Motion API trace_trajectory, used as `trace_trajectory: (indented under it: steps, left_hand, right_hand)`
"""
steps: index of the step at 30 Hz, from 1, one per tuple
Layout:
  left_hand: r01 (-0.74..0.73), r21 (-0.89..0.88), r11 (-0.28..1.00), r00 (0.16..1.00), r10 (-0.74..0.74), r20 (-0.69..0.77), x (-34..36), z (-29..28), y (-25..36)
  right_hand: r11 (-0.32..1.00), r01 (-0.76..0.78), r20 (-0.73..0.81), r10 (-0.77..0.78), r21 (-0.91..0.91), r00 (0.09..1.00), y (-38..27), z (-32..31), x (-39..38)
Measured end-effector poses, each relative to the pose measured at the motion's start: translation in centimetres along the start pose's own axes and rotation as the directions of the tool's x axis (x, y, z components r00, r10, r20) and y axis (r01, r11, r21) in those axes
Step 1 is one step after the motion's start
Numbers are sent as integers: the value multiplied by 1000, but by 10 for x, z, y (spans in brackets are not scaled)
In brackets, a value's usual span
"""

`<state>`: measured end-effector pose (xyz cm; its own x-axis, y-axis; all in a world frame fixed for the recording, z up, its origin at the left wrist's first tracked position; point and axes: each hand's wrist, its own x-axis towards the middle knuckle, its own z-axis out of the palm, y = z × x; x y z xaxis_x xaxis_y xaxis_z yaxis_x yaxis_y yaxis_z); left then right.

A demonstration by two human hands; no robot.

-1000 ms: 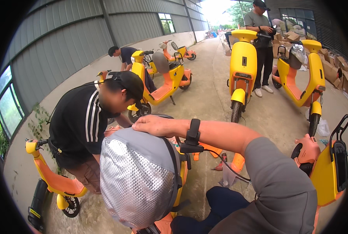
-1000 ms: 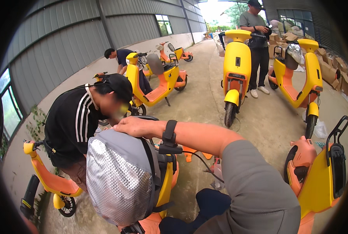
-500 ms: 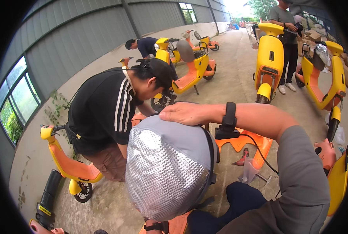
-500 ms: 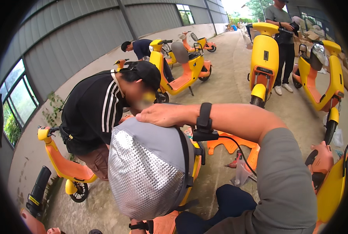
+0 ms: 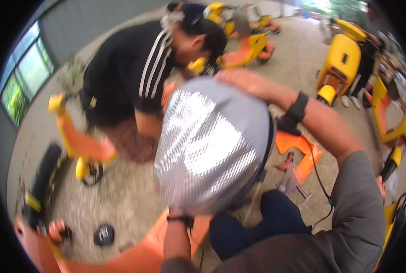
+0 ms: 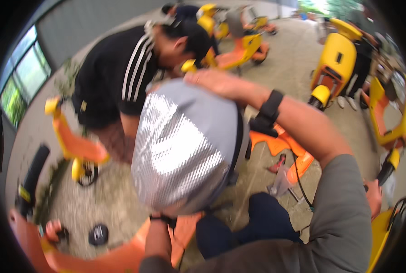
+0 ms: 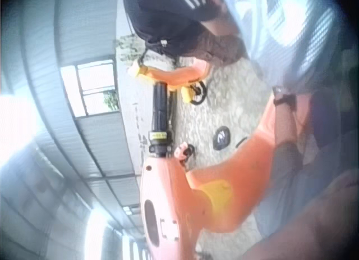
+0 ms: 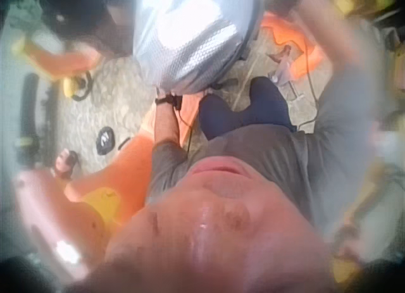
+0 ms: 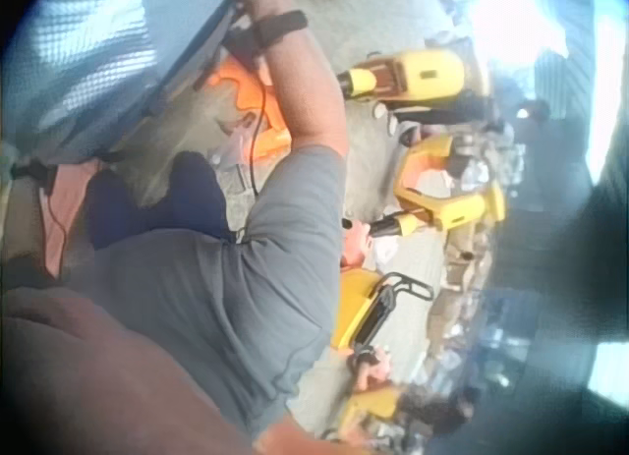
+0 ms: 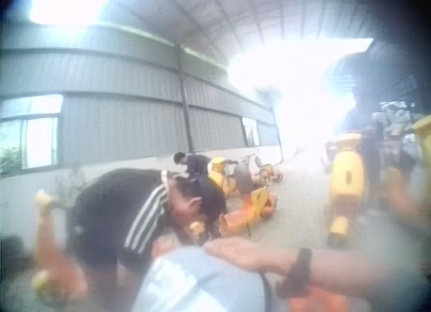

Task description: The person places a silver heat-reflective cover onto the seat of a yellow and orange electric scooter. They wrap the edges around the seat base and pull straps underneath to secure it, then work with another person to align the cover correctly.

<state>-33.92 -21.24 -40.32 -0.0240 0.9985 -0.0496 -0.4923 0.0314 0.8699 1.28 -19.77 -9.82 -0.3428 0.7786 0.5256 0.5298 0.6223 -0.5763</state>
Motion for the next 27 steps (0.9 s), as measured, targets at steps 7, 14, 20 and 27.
trace_trajectory:
  steps: [7,14,20,27]
  left_hand:
    - [-43,10,999,999,43,-22,-2,12,-16]
    - [-184,94,978,978,192,-87,9,-30,-49]
    - [-245,199,949,940,283,-193,-69,53,-12]
    - [54,-211,976,999,-53,8,-103,50,4]
  right_hand:
    - [936,-242,113,219,256,969,-9,-1,0]
    - [966,-222,41,219,133,975,-8,5,6]
    - [929,-309,-85,331,202,940,-28,-6,0]
    - [887,-285,-37,320,364,947,-29,1,-16]
